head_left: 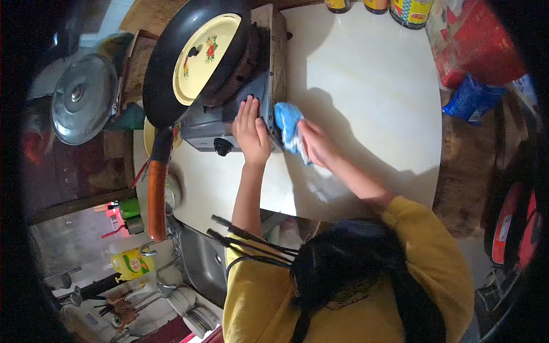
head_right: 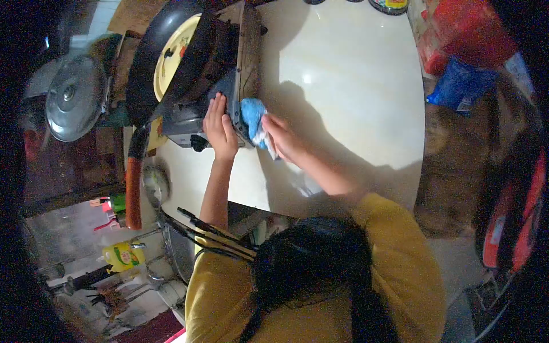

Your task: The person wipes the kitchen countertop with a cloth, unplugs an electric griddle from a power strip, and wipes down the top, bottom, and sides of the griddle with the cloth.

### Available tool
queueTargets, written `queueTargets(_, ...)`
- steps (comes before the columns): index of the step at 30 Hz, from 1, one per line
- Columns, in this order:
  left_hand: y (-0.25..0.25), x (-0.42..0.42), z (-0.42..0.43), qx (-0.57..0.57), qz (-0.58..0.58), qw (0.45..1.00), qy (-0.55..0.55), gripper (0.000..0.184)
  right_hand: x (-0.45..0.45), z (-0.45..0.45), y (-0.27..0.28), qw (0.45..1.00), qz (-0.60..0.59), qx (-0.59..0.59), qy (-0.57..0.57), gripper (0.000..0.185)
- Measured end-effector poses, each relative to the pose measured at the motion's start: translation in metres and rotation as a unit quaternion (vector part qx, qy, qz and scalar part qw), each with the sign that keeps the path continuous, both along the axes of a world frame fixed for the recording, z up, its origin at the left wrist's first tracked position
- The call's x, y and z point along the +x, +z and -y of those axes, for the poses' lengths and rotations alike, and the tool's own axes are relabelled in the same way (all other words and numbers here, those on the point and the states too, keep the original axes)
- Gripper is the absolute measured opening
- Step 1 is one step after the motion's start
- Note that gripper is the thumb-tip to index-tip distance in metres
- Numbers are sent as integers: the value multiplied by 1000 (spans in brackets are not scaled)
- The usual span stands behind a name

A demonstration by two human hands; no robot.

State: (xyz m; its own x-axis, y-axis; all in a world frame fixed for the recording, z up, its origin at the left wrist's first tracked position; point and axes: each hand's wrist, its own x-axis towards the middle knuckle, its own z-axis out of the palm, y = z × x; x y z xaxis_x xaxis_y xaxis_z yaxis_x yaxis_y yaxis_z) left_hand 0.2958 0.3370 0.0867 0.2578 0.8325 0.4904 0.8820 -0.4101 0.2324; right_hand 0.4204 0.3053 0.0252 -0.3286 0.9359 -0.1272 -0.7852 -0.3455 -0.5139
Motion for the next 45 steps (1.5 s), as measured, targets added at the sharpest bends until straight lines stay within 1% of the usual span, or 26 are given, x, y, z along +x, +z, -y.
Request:
queueTargets(2, -1, -2, 2, -7, 8, 1000, 3, 36, 18, 18, 29, 984, -160, 1, 78, 33)
queueTargets(4, -4, -1, 2, -23, 9, 1000, 20, 36, 25, 31, 51, 976, -202, -40, 66, 38)
queueTargets(7, -3, -1, 3, -49, 21, 998, 28, 37, 34, 34, 69, 901, -409, -71, 130, 45)
queueTargets(8, -2, -1, 3, -59, 18, 998, 26, 37, 34, 36, 76, 956, -286, -58, 15, 45)
queueTargets(10, 2, 2, 5, -45, 17, 999, 18, 38, 40, 38, 90, 975, -215, -49, 26, 52)
queueTargets(12, 4, 9, 12, -101, 71, 992, 5, 40, 49, 40, 87, 963, -262, -45, 48, 56)
queueTargets(13, 16, 18, 22, -211, 270, 929, -137, 43, 55, 40, 86, 945, -315, -44, 70, 60)
queueTargets(14, 27, 30, 43, -435, 396, 805, -76, 50, 62, 40, 88, 948, -309, -36, 65, 60)
queueTargets(15, 44, 53, 61, -396, 549, 724, -131, 56, 69, 42, 89, 946, -315, -19, 71, 63)
queueTargets(16, 33, 61, 67, -351, 611, 684, -188, 60, 76, 46, 91, 945, -320, -3, 74, 66)
queueTargets(17, 57, 73, 81, -414, 687, 573, -169, 65, 83, 51, 99, 956, -288, -3, 51, 59)
queueTargets(18, 64, 77, 84, -412, 716, 529, -193, 72, 89, 55, 100, 959, -281, 7, 34, 59)
queueTargets(20, 68, 92, 78, -335, 605, 667, -277, 59, 107, 67, 100, 997, 4, 68, -29, 49)
queueTargets(22, 78, 108, 78, -351, 432, 797, -233, 35, 121, 85, 124, 991, 95, -18, -97, 32)
queueTargets(26, 63, 158, 83, -463, 345, 750, -323, 17, 180, 142, 131, 908, 399, 41, -118, 28)
queueTargets(28, 71, 192, 101, -494, 295, 714, -398, 12, 199, 178, 134, 872, 431, 34, -230, 32)
queueTargets(29, 72, 211, 109, -486, 279, 709, -427, 9, 205, 201, 147, 840, 464, -71, -272, 33)
queueTargets(30, 75, 230, 116, -488, 274, 702, -441, 9, 218, 219, 149, 834, 466, -77, -286, 33)
queueTargets(32, 88, 261, 129, -376, 155, 721, -561, 8, 238, 257, 151, 829, 420, -150, -336, 32)
queueTargets(33, 99, 273, 138, -345, 129, 732, -573, 11, 250, 274, 135, 839, 347, -125, -400, 30)
queueTargets(34, 105, 281, 145, -343, 128, 731, -575, 11, 258, 287, 125, 840, 274, -97, -459, 29)
queueTargets(37, 119, 317, 182, -316, 136, 706, -619, 12, 293, 347, 124, 852, 213, -121, -463, 25)
queueTargets(39, 122, 352, 213, -307, 145, 693, -636, 12, 325, 388, 122, 862, 133, 48, -487, 28)
queueTargets(41, 119, 385, 245, -298, 159, 664, -667, 11, 359, 418, 134, 823, 76, 223, -517, 30)
queueTargets(43, 115, 419, 271, -217, 172, 673, -686, 11, 398, 454, 158, 801, 97, 207, -553, 34)
queueTargets(45, 112, 449, 283, -112, 147, 708, -682, 17, 424, 473, 196, 722, 227, 114, -643, 29)
